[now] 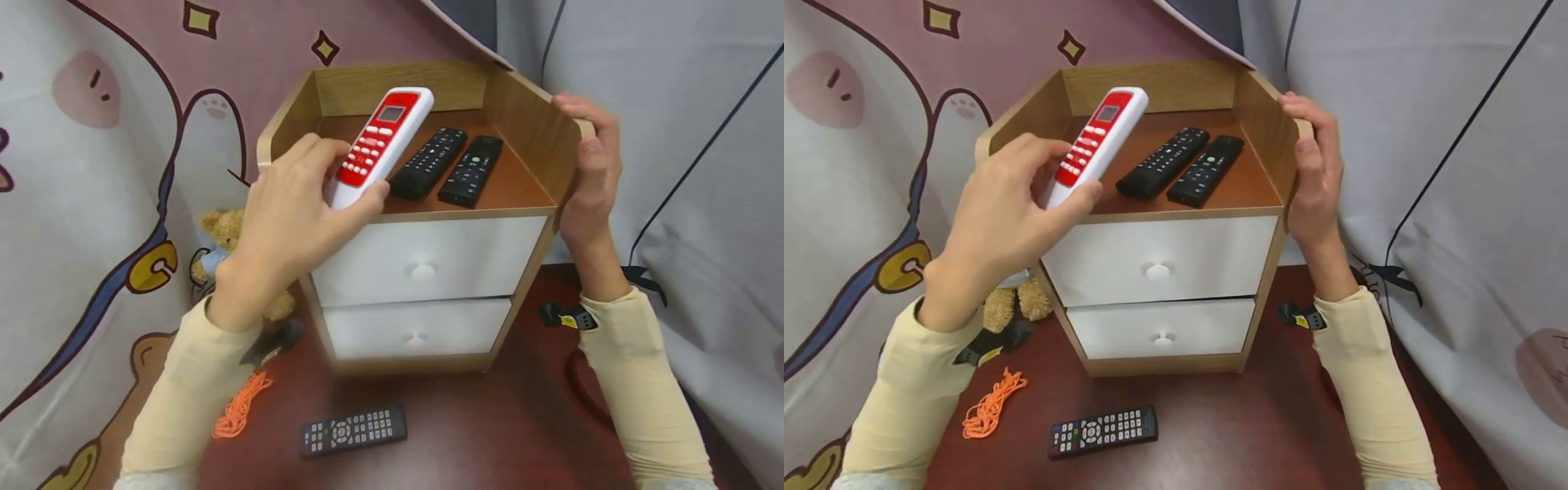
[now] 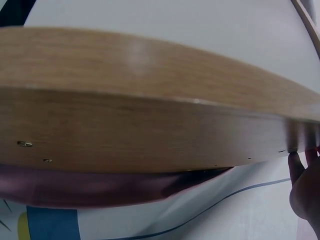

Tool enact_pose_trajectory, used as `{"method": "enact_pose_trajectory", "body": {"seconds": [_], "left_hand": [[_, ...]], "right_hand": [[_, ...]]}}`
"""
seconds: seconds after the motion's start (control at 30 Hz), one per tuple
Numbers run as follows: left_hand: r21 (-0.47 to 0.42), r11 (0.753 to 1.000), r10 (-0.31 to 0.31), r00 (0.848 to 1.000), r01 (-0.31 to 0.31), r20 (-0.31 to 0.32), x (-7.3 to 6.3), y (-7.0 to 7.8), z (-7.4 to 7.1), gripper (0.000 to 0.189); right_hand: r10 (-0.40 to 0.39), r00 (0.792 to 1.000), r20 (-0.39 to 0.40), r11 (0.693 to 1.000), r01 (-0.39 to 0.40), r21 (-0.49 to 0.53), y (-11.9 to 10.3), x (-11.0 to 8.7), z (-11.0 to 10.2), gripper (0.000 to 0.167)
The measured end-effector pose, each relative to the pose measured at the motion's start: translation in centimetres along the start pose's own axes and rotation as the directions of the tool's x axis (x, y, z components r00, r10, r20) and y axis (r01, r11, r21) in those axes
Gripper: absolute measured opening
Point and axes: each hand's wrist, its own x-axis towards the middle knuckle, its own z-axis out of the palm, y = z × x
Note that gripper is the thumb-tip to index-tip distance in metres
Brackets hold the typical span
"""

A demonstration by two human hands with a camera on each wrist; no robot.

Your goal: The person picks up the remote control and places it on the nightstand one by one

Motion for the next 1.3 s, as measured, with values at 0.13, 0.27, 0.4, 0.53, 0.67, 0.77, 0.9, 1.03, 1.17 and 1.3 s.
{"method": "enact_pose_trajectory", "body": {"seconds": [0.13, 0.27, 0.4, 0.53, 0.67, 0.77, 0.9, 1.03, 1.17, 1.3], "left_hand": [[0.098, 0.992, -0.079, 0.997, 0.078, 0.007, 1.0, 0.3, 0.8, 0.061], [0.224, 0.969, -0.113, 0.993, 0.105, 0.021, 1.7, 1.1, 2.0, 0.058], [0.33, 0.933, -0.165, 0.985, 0.142, 0.042, 2.6, 1.6, 2.7, 0.062], [0.416, 0.892, -0.231, 0.97, 0.178, 0.079, 3.6, 1.5, 3.0, 0.066], [0.47, 0.862, -0.294, 0.942, 0.189, 0.162, 4.3, 1.1, 3.4, 0.068], [0.482, 0.856, -0.323, 0.922, 0.189, 0.212, 4.6, 0.8, 3.6, 0.069], [0.448, 0.875, -0.308, 0.924, 0.181, 0.229, 4.8, 0.6, 3.7, 0.072], [0.402, 0.901, -0.278, 0.927, 0.162, 0.251, 4.9, 0.8, 3.8, 0.069], [0.371, 0.917, -0.265, 0.92, 0.148, 0.289, 5.1, 1.3, 3.9, 0.063], [0.337, 0.932, -0.243, 0.919, 0.133, 0.31, 5.2, 1.9, 4.1, 0.061]], "right_hand": [[0.001, 1.0, -0.004, 1.0, -0.001, 0.024, 0.3, 0.0, 0.1, 0.034], [0.005, 1.0, -0.014, 1.0, -0.004, 0.014, 0.2, 0.0, 0.1, 0.035], [0.001, 1.0, -0.008, 1.0, -0.001, 0.009, 0.4, 0.0, -0.1, 0.035], [-0.002, 1.0, 0.0, 1.0, 0.002, 0.012, 0.4, 0.0, -0.1, 0.035], [-0.003, 1.0, -0.003, 1.0, 0.003, 0.007, 0.1, -0.1, -0.1, 0.036], [0.005, 1.0, -0.003, 1.0, -0.005, 0.0, -0.2, -0.1, 0.0, 0.035], [0.018, 1.0, -0.002, 1.0, -0.018, 0.001, -0.6, -0.1, 0.3, 0.034], [0.031, 1.0, 0.0, 0.999, -0.031, 0.012, -0.8, -0.2, 0.5, 0.033], [0.043, 0.999, 0.003, 0.999, -0.043, 0.011, -0.9, -0.3, 0.6, 0.032], [0.044, 0.999, 0.008, 0.999, -0.044, -0.02, -0.9, -0.3, 0.6, 0.033]]}}
